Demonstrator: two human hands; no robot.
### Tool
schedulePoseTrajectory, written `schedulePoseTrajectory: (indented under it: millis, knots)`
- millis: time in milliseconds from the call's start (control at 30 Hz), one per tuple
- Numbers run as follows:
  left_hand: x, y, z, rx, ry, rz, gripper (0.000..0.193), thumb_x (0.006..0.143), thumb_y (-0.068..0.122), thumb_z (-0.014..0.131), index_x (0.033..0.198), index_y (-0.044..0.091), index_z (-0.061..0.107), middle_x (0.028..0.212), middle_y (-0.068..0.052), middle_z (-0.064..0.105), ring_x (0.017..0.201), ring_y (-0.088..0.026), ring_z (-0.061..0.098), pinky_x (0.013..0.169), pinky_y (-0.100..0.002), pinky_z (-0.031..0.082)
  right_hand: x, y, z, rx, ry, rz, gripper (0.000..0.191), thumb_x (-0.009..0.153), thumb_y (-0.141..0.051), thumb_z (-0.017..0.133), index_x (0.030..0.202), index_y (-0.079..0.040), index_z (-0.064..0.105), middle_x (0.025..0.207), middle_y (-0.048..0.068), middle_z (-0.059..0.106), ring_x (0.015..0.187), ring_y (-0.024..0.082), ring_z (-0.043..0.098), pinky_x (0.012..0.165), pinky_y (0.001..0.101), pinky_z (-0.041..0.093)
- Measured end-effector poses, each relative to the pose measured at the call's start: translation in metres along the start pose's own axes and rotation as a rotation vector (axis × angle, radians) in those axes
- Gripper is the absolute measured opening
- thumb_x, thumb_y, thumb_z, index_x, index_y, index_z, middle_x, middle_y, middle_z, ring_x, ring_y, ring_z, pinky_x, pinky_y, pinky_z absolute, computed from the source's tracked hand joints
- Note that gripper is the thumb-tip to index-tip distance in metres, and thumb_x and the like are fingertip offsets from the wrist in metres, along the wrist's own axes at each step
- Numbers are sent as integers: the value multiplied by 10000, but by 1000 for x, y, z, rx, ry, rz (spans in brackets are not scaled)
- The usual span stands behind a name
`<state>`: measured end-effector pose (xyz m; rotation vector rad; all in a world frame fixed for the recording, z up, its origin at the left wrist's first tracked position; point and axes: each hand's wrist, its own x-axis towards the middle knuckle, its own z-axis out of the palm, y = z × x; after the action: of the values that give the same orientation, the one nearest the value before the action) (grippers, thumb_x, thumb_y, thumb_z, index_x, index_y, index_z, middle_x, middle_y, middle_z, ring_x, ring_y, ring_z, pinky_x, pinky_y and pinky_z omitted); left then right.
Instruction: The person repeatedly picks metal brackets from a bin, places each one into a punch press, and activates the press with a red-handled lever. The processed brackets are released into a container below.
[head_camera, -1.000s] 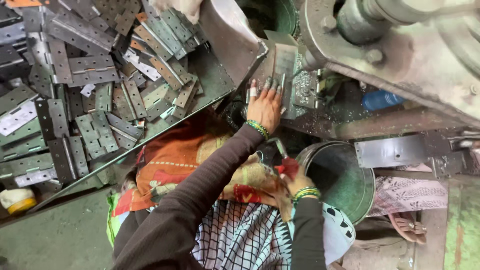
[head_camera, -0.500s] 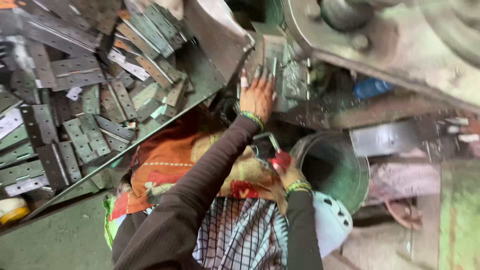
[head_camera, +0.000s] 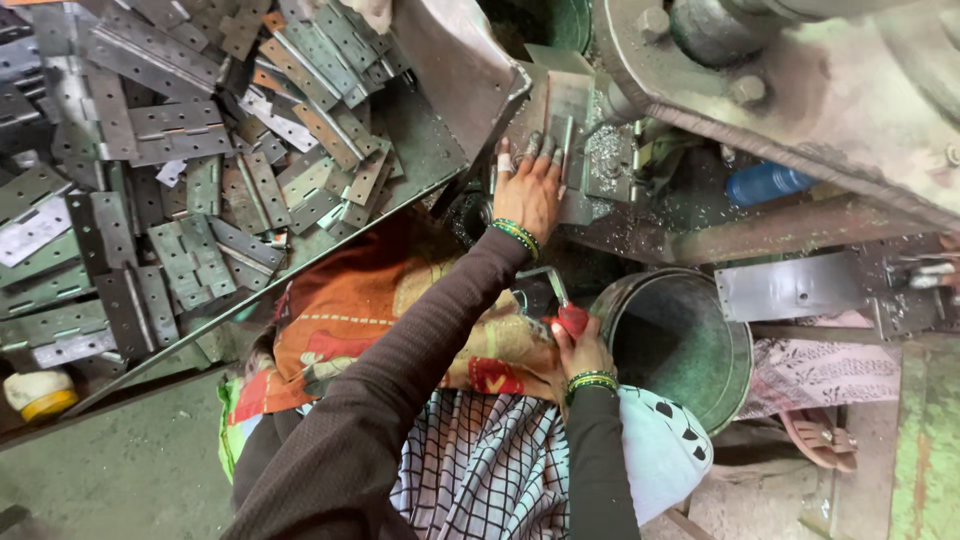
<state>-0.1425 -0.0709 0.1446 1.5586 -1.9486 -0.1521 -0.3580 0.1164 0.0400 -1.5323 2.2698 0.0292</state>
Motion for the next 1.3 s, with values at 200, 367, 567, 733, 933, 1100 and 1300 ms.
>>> schedulePoseTrajectory:
  millis: [200, 367, 567, 733, 933, 1100, 1300]
  knots:
    - [3, -2, 11, 42, 76, 22, 369, 950, 184, 511, 1267, 44, 640, 1251, -107, 655, 1288, -285, 567, 1219, -631, 147, 6, -15, -63, -139, -163, 14, 942, 878, -689, 597, 1486, -52, 263, 1072, 360, 680, 999, 540, 666, 881, 585, 523]
    - [26, -4, 36, 47, -221, -95, 392, 991, 147, 483, 1342, 18, 600, 1338, -133, 620, 1256, -272, 573, 1110, -554, 345, -10, -31, -97, -257, -68, 21, 704, 918, -679, 558, 1358, -141, 443, 1132, 269, 718, 1040, 498, 682, 903, 592, 523]
    - [32, -10, 46, 115, -211, -91, 445, 960, 132, 483, 1391, 50, 554, 1337, -105, 619, 1244, -252, 582, 1119, -549, 375, -14, -11, -20, -3, -19, -12, 727, 904, -662, 558, 1359, -121, 387, 1066, 296, 707, 956, 520, 686, 827, 597, 536]
    - [29, -10, 47, 81, -92, -56, 442, 957, 130, 455, 1381, 73, 566, 1389, -102, 607, 1283, -249, 568, 1144, -571, 350, 2, -14, -40, -43, -88, -43, 736, 907, -651, 595, 1344, -93, 395, 1025, 331, 704, 960, 535, 671, 823, 605, 530]
    - [48, -10, 54, 96, -147, -101, 401, 1022, 161, 395, 1362, 67, 586, 1397, -111, 606, 1337, -273, 545, 1113, -529, 404, -5, -17, -95, -275, -45, -21, 649, 926, -661, 581, 1263, -117, 475, 1057, 273, 724, 986, 494, 689, 866, 599, 526]
    - [57, -14, 53, 58, -279, -158, 423, 1084, 200, 379, 1462, 92, 537, 1449, -82, 577, 1364, -255, 528, 1157, -523, 419, 5, 8, -7, 33, -74, -44, 697, 890, -624, 586, 1323, -113, 394, 1083, 293, 698, 960, 509, 676, 824, 598, 526]
    - [65, -31, 67, 39, -238, -67, 509, 1013, 260, 434, 1509, 146, 450, 1561, -67, 443, 1398, -290, 446, 1124, -534, 388, 12, 27, 14, 9, -11, -154, 682, 938, -603, 620, 1310, -79, 390, 1132, 343, 669, 997, 548, 638, 837, 613, 506]
